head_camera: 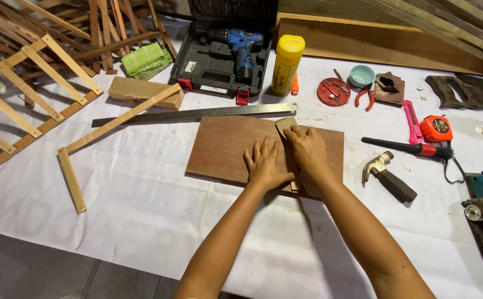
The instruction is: Measuring and preparing small wood strips for a larger project.
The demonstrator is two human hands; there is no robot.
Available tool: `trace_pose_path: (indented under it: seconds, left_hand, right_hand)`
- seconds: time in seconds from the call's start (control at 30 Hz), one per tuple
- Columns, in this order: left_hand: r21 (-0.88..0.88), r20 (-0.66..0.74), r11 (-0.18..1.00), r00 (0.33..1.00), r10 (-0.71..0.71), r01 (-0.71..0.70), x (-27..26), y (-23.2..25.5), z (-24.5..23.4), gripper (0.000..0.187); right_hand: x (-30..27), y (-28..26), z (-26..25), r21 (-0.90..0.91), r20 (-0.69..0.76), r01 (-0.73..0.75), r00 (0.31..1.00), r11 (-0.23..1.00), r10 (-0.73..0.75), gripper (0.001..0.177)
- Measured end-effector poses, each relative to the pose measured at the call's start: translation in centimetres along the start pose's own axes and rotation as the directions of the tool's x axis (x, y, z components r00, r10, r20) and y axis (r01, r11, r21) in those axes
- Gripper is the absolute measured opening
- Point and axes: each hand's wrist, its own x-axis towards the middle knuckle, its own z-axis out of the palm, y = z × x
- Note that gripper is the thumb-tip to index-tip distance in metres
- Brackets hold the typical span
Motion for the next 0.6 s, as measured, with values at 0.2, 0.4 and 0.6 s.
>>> trace_pose_path:
  seconds: [0.2, 0.4, 0.6]
  left_hand:
    - [0.001, 0.022, 0.999, 0.999, -0.034, 0.034, -0.2, 0.6, -0.6, 0.123]
    - [0.034, 0.081, 0.997, 0.995, -0.065, 0.063, 0.5, 0.3, -0.2, 0.132]
    - [-0.002, 0.081, 1.0, 0.997, -0.016, 0.016, 0.4, 0.7, -1.2, 0.131]
  right_hand:
    - [-2.9, -1.4, -2.6, -0.019, 0.073, 0.029, 0.997, 0.999, -0.028, 0.047]
    - [-3.5, -3.2, -4.7, -0.104, 0.157, 0.027, 0.988, 0.994, -0.01, 0.066]
    - [0.4, -2.0, -1.2, -0.102, 0.097, -0.07, 0.992, 0.992, 0.08, 0.043]
